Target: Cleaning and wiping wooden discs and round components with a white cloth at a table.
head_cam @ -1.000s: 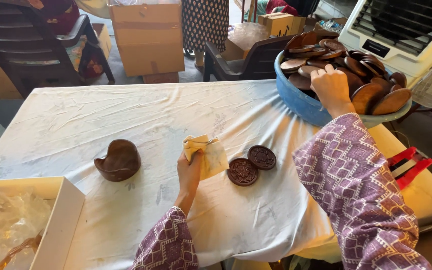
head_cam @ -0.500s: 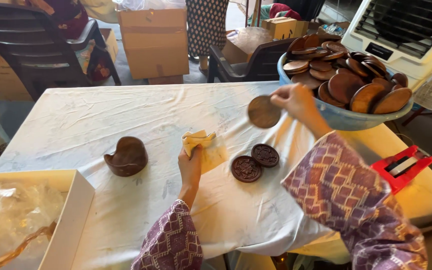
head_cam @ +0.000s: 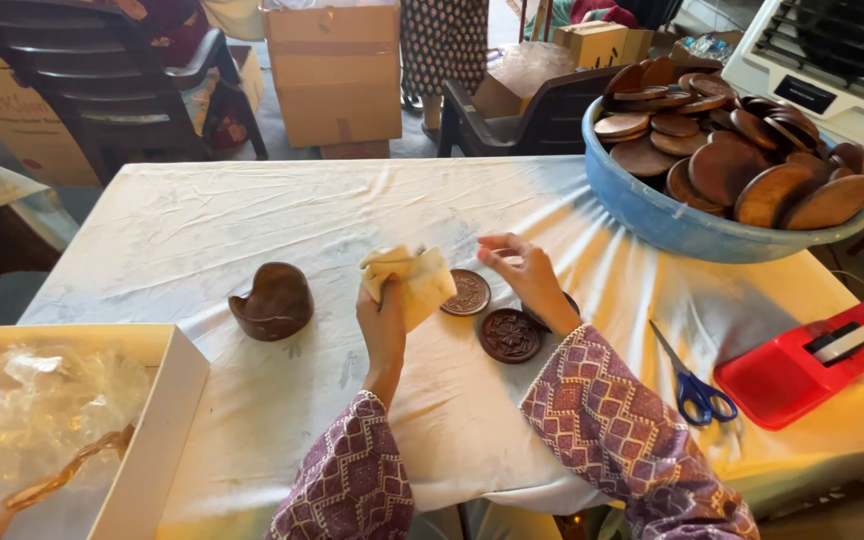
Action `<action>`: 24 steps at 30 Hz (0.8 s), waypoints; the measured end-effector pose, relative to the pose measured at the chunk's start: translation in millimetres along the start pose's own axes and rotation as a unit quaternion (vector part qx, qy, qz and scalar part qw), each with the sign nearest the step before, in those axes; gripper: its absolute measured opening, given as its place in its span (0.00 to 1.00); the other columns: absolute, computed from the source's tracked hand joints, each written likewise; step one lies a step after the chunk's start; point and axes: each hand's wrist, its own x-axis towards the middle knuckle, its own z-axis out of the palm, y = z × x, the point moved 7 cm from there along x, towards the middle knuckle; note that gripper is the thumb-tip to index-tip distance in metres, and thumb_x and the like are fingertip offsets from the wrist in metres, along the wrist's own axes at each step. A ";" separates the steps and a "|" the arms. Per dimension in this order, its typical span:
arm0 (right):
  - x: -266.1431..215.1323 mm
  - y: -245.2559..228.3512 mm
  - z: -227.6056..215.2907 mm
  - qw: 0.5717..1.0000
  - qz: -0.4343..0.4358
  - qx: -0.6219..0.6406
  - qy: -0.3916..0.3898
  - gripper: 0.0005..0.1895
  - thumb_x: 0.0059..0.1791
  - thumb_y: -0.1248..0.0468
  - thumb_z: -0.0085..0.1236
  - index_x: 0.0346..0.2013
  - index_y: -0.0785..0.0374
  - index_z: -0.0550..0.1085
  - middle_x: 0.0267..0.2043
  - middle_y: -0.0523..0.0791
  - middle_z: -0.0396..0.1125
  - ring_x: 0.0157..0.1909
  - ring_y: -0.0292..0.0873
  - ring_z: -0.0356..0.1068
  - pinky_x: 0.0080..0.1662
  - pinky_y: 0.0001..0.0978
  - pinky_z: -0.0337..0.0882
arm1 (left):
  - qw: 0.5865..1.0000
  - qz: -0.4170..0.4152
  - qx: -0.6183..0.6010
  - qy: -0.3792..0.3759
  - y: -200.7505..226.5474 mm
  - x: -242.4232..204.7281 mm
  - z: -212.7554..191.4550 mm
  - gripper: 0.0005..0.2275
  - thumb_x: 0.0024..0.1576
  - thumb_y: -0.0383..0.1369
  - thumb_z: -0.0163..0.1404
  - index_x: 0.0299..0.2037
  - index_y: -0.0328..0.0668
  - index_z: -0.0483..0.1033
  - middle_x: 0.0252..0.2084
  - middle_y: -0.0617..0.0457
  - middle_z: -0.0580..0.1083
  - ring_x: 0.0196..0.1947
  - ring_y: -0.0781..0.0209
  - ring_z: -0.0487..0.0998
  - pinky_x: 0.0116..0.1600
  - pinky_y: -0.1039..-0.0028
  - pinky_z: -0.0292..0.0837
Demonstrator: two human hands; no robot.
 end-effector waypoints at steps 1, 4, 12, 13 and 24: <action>-5.4 -1.4 -2.4 0.998 0.029 0.048 -0.006 0.23 0.51 0.48 0.59 0.55 0.58 0.78 0.53 0.46 0.76 0.52 0.41 0.75 0.53 0.35 0.74 | 0.999 -0.015 0.017 -0.037 -5.3 -1.5 6.6 0.10 0.64 0.32 0.50 0.49 0.33 0.78 0.35 0.57 0.73 0.33 0.68 0.68 0.38 0.74 0.65; -28.7 -17.2 24.7 0.987 0.032 0.112 -0.110 0.33 0.48 0.51 0.62 0.65 0.56 0.65 0.58 0.48 0.66 0.54 0.40 0.70 0.50 0.35 0.76 | 0.989 -0.072 0.067 -0.112 -17.4 -9.9 22.6 0.09 0.64 0.32 0.53 0.45 0.34 0.80 0.27 0.58 0.70 0.26 0.67 0.65 0.30 0.73 0.61; -12.0 81.0 39.6 0.933 0.116 0.323 -0.105 0.20 0.46 0.65 0.67 0.51 0.65 0.77 0.49 0.53 0.74 0.47 0.43 0.73 0.49 0.30 0.75 | 0.969 0.093 0.168 -0.159 58.2 -27.8 27.6 0.12 0.60 0.37 0.55 0.51 0.42 0.79 0.50 0.48 0.75 0.46 0.62 0.78 0.42 0.74 0.77; -6.8 94.3 20.1 0.916 0.075 0.393 -0.024 0.19 0.46 0.67 0.64 0.52 0.63 0.77 0.47 0.50 0.74 0.47 0.40 0.74 0.51 0.28 0.76 | 0.961 0.111 0.211 -0.141 60.1 -26.1 24.2 0.14 0.60 0.40 0.56 0.53 0.46 0.79 0.56 0.45 0.74 0.52 0.58 0.78 0.46 0.71 0.78; -12.8 117.5 -38.8 0.485 0.141 0.857 0.102 0.10 0.51 0.65 0.63 0.46 0.62 0.79 0.42 0.46 0.76 0.40 0.42 0.77 0.39 0.28 0.77 | 0.741 0.000 0.631 -0.229 -0.6 -5.9 100.4 0.34 0.53 0.59 0.56 0.59 0.37 0.71 0.59 0.40 0.67 0.60 0.44 0.66 0.60 0.51 0.63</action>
